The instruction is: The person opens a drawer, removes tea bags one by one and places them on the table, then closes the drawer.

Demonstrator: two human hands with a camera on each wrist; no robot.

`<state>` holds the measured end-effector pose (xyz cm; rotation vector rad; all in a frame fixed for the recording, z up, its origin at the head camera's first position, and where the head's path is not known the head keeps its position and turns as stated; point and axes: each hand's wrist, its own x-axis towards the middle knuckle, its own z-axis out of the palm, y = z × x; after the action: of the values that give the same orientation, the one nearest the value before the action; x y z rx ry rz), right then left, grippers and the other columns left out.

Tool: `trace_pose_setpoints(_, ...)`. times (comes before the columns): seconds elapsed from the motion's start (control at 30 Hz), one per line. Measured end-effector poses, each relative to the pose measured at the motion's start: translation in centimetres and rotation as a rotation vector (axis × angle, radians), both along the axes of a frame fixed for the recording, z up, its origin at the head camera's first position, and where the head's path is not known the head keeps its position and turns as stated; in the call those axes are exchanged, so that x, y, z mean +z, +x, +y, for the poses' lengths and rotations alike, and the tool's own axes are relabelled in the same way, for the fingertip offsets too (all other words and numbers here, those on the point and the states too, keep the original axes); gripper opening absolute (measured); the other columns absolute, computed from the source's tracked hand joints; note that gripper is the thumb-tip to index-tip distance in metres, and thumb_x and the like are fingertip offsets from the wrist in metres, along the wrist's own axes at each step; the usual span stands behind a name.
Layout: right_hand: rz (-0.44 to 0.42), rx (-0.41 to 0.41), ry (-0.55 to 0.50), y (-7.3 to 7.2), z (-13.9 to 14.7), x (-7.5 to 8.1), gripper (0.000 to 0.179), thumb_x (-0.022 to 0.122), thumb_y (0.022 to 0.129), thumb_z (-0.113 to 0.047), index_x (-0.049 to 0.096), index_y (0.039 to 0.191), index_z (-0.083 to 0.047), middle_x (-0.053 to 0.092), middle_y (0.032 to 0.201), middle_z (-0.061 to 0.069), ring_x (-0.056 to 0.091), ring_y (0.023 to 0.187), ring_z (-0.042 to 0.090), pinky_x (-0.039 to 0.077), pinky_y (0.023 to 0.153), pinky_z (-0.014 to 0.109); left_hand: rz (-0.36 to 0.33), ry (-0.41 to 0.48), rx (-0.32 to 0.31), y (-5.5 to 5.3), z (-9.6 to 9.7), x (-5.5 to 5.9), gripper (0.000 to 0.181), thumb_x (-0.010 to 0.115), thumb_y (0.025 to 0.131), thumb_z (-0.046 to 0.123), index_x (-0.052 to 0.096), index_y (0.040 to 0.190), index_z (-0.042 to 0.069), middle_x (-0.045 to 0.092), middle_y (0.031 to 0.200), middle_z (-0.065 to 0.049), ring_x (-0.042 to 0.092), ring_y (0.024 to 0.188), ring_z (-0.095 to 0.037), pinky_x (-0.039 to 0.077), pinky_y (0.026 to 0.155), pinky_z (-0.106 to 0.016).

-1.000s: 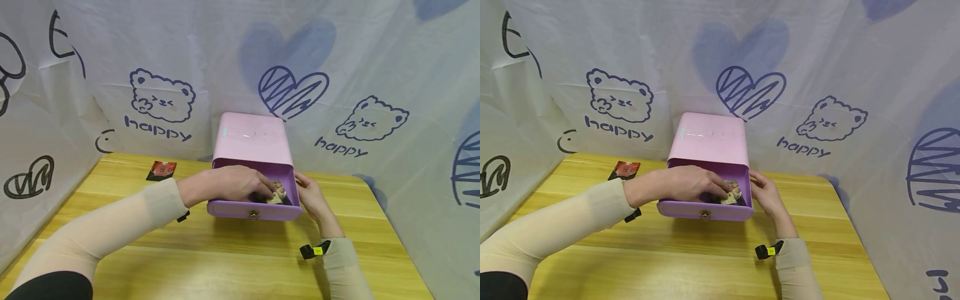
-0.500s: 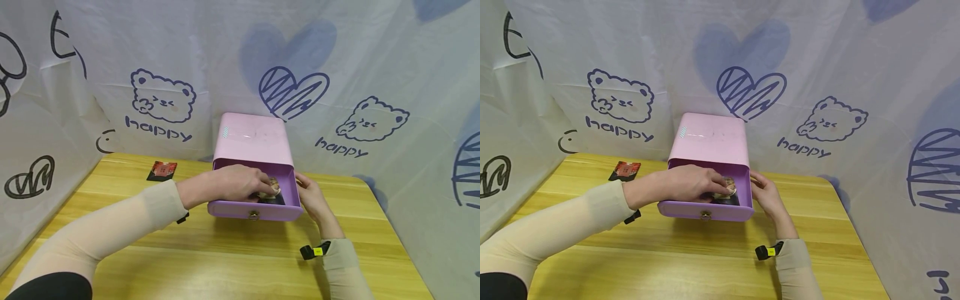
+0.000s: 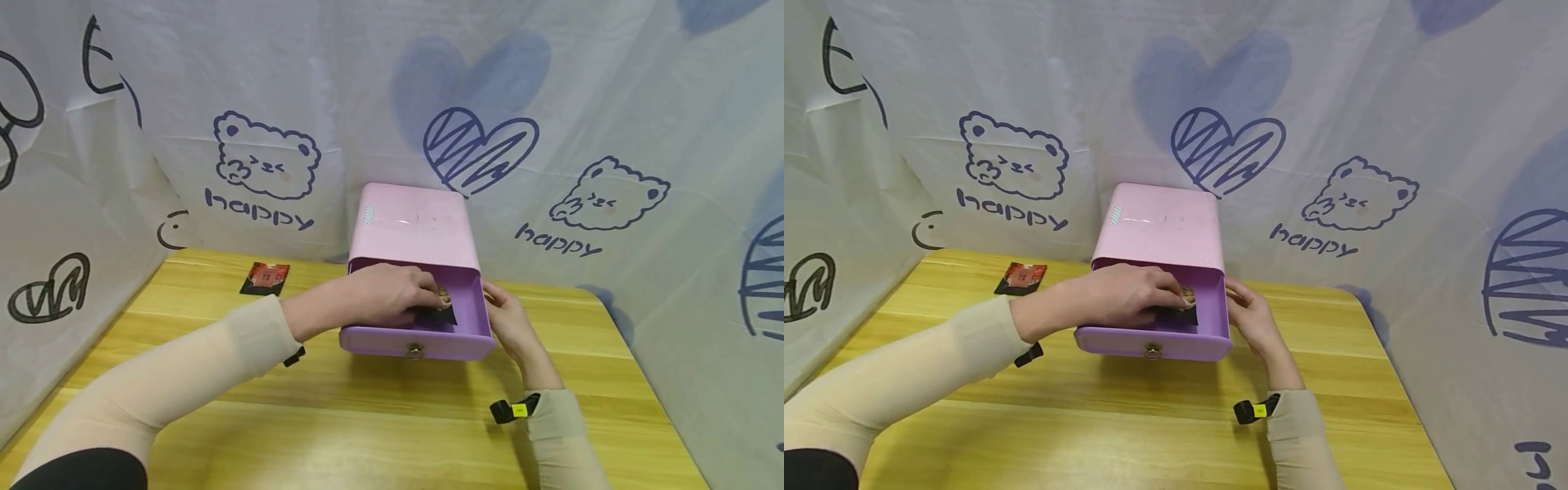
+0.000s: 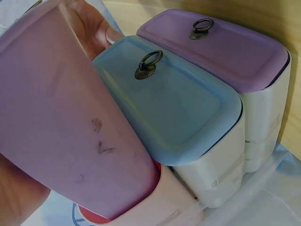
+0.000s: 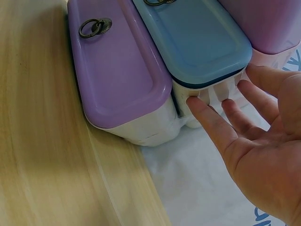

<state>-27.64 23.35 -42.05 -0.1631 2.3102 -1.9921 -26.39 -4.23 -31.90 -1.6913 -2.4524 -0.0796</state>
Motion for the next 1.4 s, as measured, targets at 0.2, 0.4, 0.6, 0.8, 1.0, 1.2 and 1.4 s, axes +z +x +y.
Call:
trace_pose_setpoints(0.2, -0.005, -0.005, 0.011, 0.0, 0.0, 0.1, 0.052, 0.052, 0.107, -0.010, 0.040, 0.156, 0.004, 0.041, 0.160, 0.024, 0.060, 0.123, 0.022, 0.057, 0.091, 0.023, 0.040, 0.059, 0.008, -0.1, -0.8, -0.1, 0.032, 0.070, 0.098, 0.012, 0.075, 0.128, 0.020, 0.070, 0.122, -0.003, 0.066, 0.112, -0.018, 0.059, 0.091, -0.033)
trace_pose_setpoints(0.4, 0.000, -0.003, -0.008, 0.0, 0.0, -0.1, 0.051, 0.052, 0.107, -0.008, 0.041, 0.155, 0.005, 0.041, 0.159, 0.025, 0.064, 0.110, 0.008, 0.057, 0.090, 0.024, 0.091, 0.147, 0.009, -0.1, -2.0, -0.3, 0.029, 0.073, 0.096, 0.012, 0.078, 0.124, 0.022, 0.066, 0.111, -0.003, 0.063, 0.100, -0.016, 0.058, 0.082, -0.030)
trace_pose_setpoints(0.6, 0.007, -0.007, -0.014, 0.0, 0.0, -0.3, 0.050, 0.051, 0.107, -0.006, 0.041, 0.155, 0.006, 0.042, 0.158, 0.026, 0.063, 0.109, 0.007, 0.057, 0.090, 0.024, 0.119, 0.242, -0.017, 0.1, -3.2, -0.4, 0.029, 0.075, 0.094, 0.008, 0.079, 0.121, 0.018, 0.065, 0.109, -0.003, 0.063, 0.098, -0.016, 0.058, 0.084, -0.028)
trace_pose_setpoints(0.8, 0.010, -0.006, -0.016, 0.1, -0.1, -0.3, 0.051, 0.052, 0.107, -0.007, 0.040, 0.155, 0.006, 0.042, 0.158, 0.027, 0.063, 0.110, 0.007, 0.057, 0.091, 0.024, 0.165, 0.338, -0.041, 0.5, -4.1, -0.6, 0.027, 0.075, 0.093, 0.007, 0.079, 0.118, 0.016, 0.066, 0.111, -0.003, 0.064, 0.099, -0.016, 0.059, 0.084, -0.029)
trace_pose_setpoints(1.0, 0.011, -0.006, -0.011, 0.0, -0.1, -0.4, 0.050, 0.051, 0.108, -0.008, 0.041, 0.155, 0.006, 0.042, 0.158, 0.026, 0.062, 0.111, 0.008, 0.057, 0.091, 0.024, 0.182, 0.462, -0.066, 0.9, -4.8, -0.9, 0.025, 0.077, 0.090, 0.002, 0.077, 0.113, 0.011, 0.068, 0.109, -0.003, 0.066, 0.097, -0.016, 0.060, 0.080, -0.028)
trace_pose_setpoints(1.2, 0.020, -0.001, -0.023, 0.1, -0.1, -0.4, 0.050, 0.051, 0.107, -0.006, 0.041, 0.155, 0.007, 0.043, 0.158, 0.027, 0.063, 0.109, 0.004, 0.056, 0.091, 0.024, 0.186, 0.550, -0.082, 1.3, -5.6, -1.1, 0.027, 0.078, 0.086, -0.003, 0.074, 0.111, 0.007, 0.069, 0.108, -0.005, 0.068, 0.098, -0.018, 0.059, 0.086, -0.027)
trace_pose_setpoints(1.4, 0.024, 0.006, -0.042, 0.2, -0.3, -0.3, 0.050, 0.050, 0.108, -0.005, 0.039, 0.155, 0.007, 0.042, 0.157, 0.028, 0.064, 0.106, 0.002, 0.057, 0.091, 0.024, 0.183, 0.637, -0.072, 1.7, -6.4, -1.5, 0.028, 0.075, 0.085, -0.007, 0.073, 0.111, 0.004, 0.070, 0.108, -0.007, 0.068, 0.097, -0.019, 0.059, 0.088, -0.029)
